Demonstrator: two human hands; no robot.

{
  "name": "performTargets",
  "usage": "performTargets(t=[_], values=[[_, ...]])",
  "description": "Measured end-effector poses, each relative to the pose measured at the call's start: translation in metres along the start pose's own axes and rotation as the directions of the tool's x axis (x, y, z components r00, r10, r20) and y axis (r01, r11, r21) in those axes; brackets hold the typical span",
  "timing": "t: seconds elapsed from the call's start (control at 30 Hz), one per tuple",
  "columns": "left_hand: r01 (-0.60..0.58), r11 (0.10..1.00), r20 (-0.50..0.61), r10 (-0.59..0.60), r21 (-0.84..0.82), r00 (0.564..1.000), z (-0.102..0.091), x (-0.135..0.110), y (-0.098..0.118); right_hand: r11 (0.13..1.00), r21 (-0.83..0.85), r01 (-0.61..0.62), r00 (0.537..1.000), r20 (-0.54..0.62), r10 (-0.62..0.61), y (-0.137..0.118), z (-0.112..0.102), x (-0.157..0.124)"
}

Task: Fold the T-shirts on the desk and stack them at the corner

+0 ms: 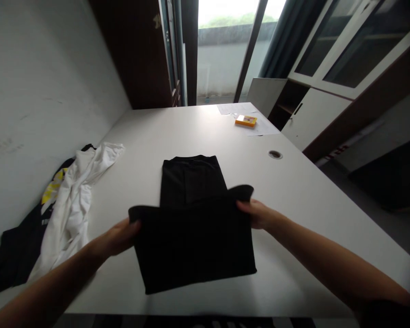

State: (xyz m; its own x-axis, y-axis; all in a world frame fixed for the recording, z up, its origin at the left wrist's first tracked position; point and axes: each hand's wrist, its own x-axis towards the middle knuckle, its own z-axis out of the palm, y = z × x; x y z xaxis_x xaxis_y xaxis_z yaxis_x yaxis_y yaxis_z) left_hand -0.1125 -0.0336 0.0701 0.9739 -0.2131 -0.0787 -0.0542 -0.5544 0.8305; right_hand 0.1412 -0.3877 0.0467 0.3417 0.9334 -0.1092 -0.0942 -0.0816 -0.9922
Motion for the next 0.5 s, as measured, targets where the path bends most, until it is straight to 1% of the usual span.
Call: performTargets(t=[0.03, 0.07, 0.1, 0.17, 0.2, 0.23, 0.27, 0.3, 0.4, 0.5], values=[[0.021, 0.996, -0.043, -0.024, -0.082, 0.999, -0.007, 0.021, -0.007, 0.998, 0.066, -0.02, 0.999, -0.047, 0.023, -0.005, -0.006, 0.017], [0.067, 0.961, -0.101, -0.097, -0.269, 0.99, -0.015, 0.043, -0.012, 0.992, 0.123, -0.032, 0.994, -0.099, 0.044, -0.01, -0.013, 0.034], [0.101, 0.888, -0.134, -0.179, -0.449, 0.975, -0.023, 0.064, -0.016, 0.985, 0.17, -0.038, 0.987, -0.148, 0.063, -0.015, -0.02, 0.05], [0.112, 0.679, -0.154, -0.319, -0.725, 0.935, -0.036, 0.105, -0.022, 0.971, 0.235, -0.049, 0.967, -0.231, 0.105, -0.024, -0.034, 0.08], [0.095, 0.585, -0.153, -0.361, -0.806, 0.92, -0.041, 0.123, -0.025, 0.964, 0.259, -0.059, 0.958, -0.258, 0.128, -0.026, -0.041, 0.092], [0.071, 0.519, -0.16, -0.386, -0.852, 0.908, -0.045, 0.139, -0.028, 0.957, 0.282, -0.071, 0.949, -0.276, 0.152, -0.028, -0.047, 0.103], [0.052, 0.491, -0.179, -0.411, -0.87, 0.894, -0.047, 0.155, -0.032, 0.949, 0.302, -0.084, 0.942, -0.287, 0.175, -0.028, -0.053, 0.113], [0.042, 0.498, -0.208, -0.435, -0.866, 0.876, -0.049, 0.168, -0.037, 0.943, 0.32, -0.095, 0.936, -0.292, 0.194, -0.028, -0.059, 0.122], [0.068, 0.598, -0.306, -0.501, -0.799, 0.809, -0.052, 0.204, -0.053, 0.933, 0.341, -0.116, 0.925, -0.305, 0.227, -0.025, -0.077, 0.143], [0.106, 0.666, -0.369, -0.531, -0.738, 0.763, -0.057, 0.232, -0.069, 0.944, 0.311, -0.114, 0.904, -0.361, 0.228, -0.018, -0.094, 0.164]])
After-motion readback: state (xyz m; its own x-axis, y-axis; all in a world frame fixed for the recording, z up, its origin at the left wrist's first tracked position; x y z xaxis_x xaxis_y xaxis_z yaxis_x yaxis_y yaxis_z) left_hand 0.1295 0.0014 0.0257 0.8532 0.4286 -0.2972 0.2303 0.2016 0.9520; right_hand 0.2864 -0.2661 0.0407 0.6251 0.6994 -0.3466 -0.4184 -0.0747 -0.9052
